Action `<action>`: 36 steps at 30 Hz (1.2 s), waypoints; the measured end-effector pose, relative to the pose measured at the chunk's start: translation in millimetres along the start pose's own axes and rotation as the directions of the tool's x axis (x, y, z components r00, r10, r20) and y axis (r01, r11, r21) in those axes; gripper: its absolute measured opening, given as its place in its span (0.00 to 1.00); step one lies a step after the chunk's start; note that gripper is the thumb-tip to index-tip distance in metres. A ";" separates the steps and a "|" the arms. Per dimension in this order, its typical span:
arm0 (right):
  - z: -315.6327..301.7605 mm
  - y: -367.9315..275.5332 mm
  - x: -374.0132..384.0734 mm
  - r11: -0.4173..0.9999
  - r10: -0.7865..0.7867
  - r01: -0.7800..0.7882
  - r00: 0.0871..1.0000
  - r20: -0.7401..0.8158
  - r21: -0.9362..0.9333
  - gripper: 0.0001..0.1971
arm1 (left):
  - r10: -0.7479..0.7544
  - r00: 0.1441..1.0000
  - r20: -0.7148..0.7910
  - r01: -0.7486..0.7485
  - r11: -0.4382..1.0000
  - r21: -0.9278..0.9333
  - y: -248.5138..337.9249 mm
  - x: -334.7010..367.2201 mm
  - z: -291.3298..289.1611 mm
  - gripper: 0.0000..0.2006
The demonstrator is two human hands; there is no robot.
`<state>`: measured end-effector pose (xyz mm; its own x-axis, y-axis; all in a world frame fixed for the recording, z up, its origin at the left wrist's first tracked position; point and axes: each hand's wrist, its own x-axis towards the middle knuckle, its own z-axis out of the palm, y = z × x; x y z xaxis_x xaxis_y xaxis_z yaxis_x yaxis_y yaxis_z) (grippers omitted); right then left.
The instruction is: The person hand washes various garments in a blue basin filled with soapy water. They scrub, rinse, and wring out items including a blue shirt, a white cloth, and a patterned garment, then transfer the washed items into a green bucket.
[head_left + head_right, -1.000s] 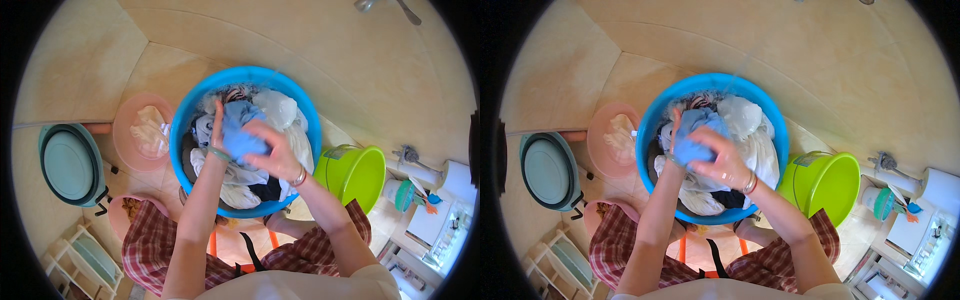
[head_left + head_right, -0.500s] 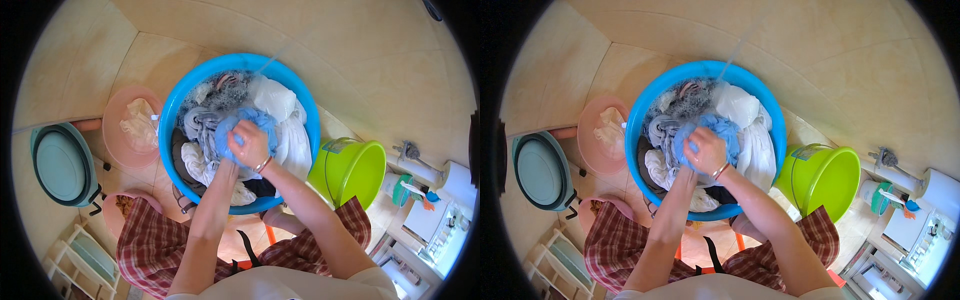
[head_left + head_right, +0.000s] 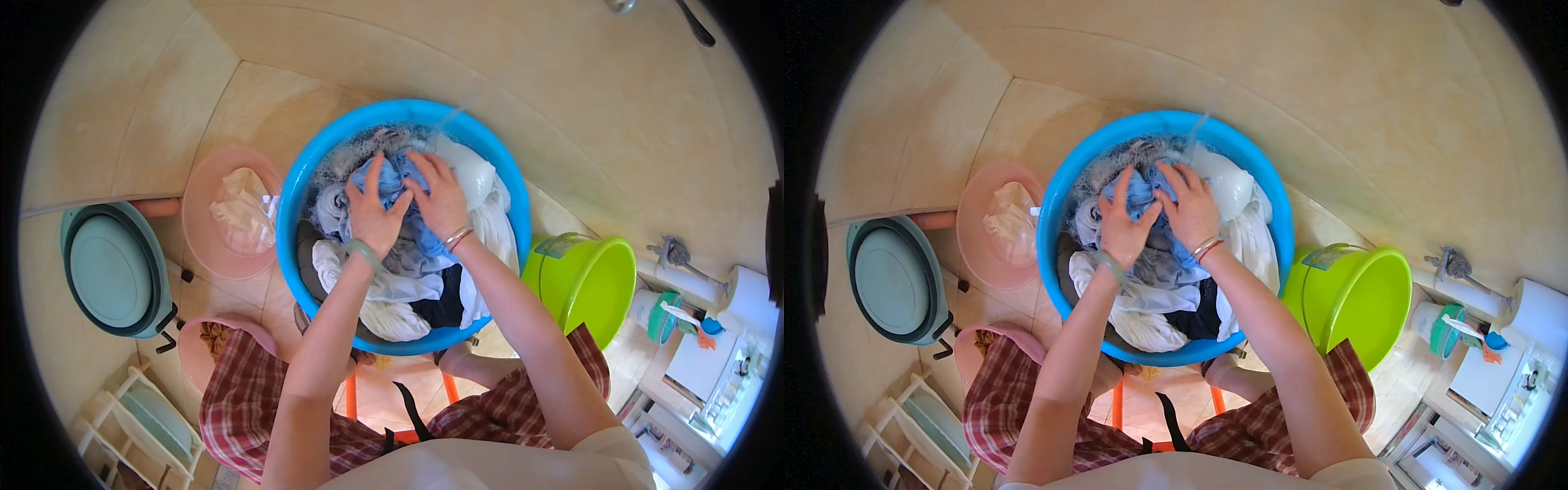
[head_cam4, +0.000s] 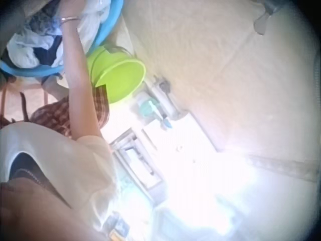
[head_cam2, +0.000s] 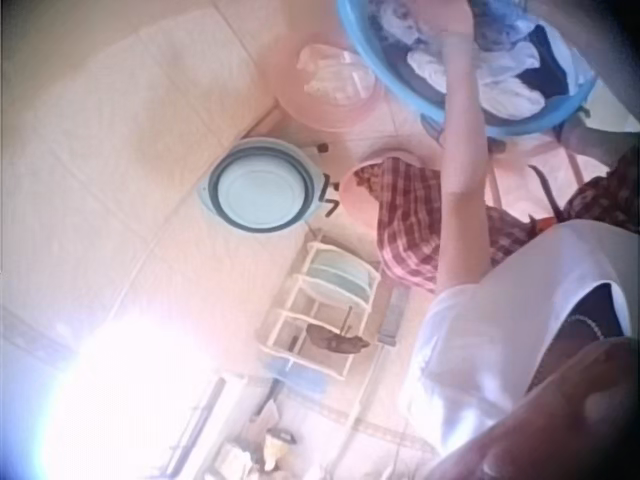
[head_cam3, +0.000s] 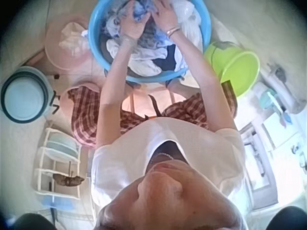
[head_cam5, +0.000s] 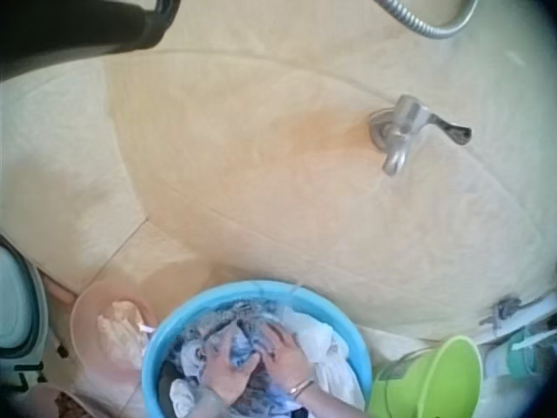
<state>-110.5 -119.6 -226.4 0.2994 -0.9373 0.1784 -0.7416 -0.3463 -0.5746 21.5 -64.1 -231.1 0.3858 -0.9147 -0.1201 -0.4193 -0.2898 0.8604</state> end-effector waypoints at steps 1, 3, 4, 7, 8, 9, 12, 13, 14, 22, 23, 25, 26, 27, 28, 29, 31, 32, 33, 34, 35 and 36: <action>9.5 2.5 -4.1 0.997 -0.008 0.014 0.997 0.075 -0.079 0.20 | 0.015 0.999 0.047 -0.018 0.997 0.079 -6.8 1.9 3.7 0.37; 27.7 11.6 -6.6 0.989 0.034 -0.013 0.989 0.146 -0.146 0.22 | -0.122 0.973 0.194 0.080 0.974 0.212 -19.9 10.6 7.6 0.34; 36.3 16.8 -7.9 0.983 0.060 -0.026 0.982 0.181 -0.181 0.23 | -0.181 0.957 0.229 0.113 0.953 0.281 -23.9 16.9 11.6 0.33; 63.4 29.4 -8.6 0.947 0.164 -0.070 0.944 0.285 -0.314 0.24 | -0.322 0.893 0.315 0.155 0.877 0.455 -39.4 34.9 24.0 0.29; 71.8 33.1 -9.2 0.932 0.210 -0.094 0.926 0.313 -0.349 0.24 | -0.294 0.906 0.305 0.112 0.861 0.496 -48.5 38.5 28.9 0.29; 82.1 41.4 -12.3 0.909 0.173 -0.044 0.945 0.279 -0.415 0.24 | -0.265 0.916 0.301 0.068 0.842 0.535 -64.7 39.9 38.7 0.29; 111.6 57.0 -4.0 0.922 0.118 -0.005 0.956 0.267 -0.387 0.25 | -0.422 0.858 0.294 0.234 0.830 0.507 -112.7 68.0 51.9 0.28; 111.5 72.2 9.3 0.958 0.188 -0.104 0.931 0.313 -0.267 0.26 | -0.432 0.836 0.339 0.237 0.841 0.487 -107.5 73.6 56.5 0.29; 108.2 84.3 15.3 0.968 0.246 -0.207 0.899 0.362 -0.145 0.27 | -0.444 0.808 0.387 0.243 0.850 0.468 -100.6 77.0 60.8 0.29; 5.7 -9.8 19.0 0.738 0.168 -0.291 0.953 0.252 0.609 0.10 | -0.354 0.915 0.195 0.391 0.649 -0.653 -45.7 33.1 39.1 0.35; -13.6 -29.4 15.2 0.700 0.080 -0.205 0.974 0.211 0.684 0.09 | -0.334 0.877 0.346 0.468 0.432 -0.770 -51.5 34.6 36.5 0.35; -40.3 -61.5 -0.5 0.683 -0.024 -0.198 0.956 0.292 0.703 0.10 | -0.187 0.813 0.552 0.555 -0.041 -0.831 -72.2 36.0 31.7 0.36; -47.3 -71.5 -8.1 0.676 -0.127 -0.152 0.940 0.316 0.721 0.10 | -0.140 0.835 0.532 0.518 -0.122 -0.846 -79.3 35.6 34.2 0.35; -54.1 -78.4 -17.4 0.670 -0.218 -0.113 0.915 0.340 0.733 0.10 | -0.086 0.852 0.517 0.491 -0.210 -0.845 -80.8 34.5 38.1 0.34; -59.9 -79.4 -25.9 0.661 -0.228 -0.165 0.886 0.405 0.732 0.10 | -0.029 0.858 0.513 0.481 -0.302 -0.823 -69.5 33.4 41.8 0.33; -64.9 -80.4 -33.2 0.651 -0.238 -0.217 0.851 0.467 0.727 0.10 | 0.003 0.884 0.467 0.458 -0.197 -0.867 -58.7 14.2 43.2 0.33; -67.0 -87.0 -50.6 0.640 -0.133 -0.305 0.860 0.493 0.705 0.12 | -0.021 0.903 0.430 0.425 -0.116 -0.898 -52.1 -7.7 47.9 0.32; -63.3 -90.5 -60.1 0.638 -0.015 -0.340 0.892 0.453 0.691 0.12 | 0.107 0.913 0.395 0.405 -0.372 -0.835 -61.3 -13.5 54.3 0.31; -61.9 -93.2 -68.2 0.639 0.107 -0.376 0.907 0.407 0.671 0.13 | 0.223 0.921 0.320 0.388 -0.606 -0.695 -67.4 -19.1 63.9 0.31; -61.8 -88.3 -77.0 0.776 0.175 -0.311 0.942 0.286 0.549 0.13 | 0.086 0.914 0.396 0.378 -0.534 -0.756 -48.6 -24.5 58.7 0.30; -61.3 -83.9 -84.8 0.884 0.212 -0.256 0.965 0.153 0.391 0.13 | -0.053 0.885 0.462 0.391 -0.451 -0.802 -29.0 -29.0 52.8 0.28; -58.6 -88.4 -89.2 0.953 0.197 -0.195 0.980 0.016 0.230 0.14 | -0.080 0.878 0.471 0.394 -0.437 -0.808 -30.3 -28.1 52.4 0.24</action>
<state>-106.8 -7.8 -144.8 0.1566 -0.9864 0.0492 -0.6278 -0.1379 -0.7660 -19.7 -44.3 -279.7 -0.0146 -0.9130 -0.4077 0.9997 -0.0056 -0.0232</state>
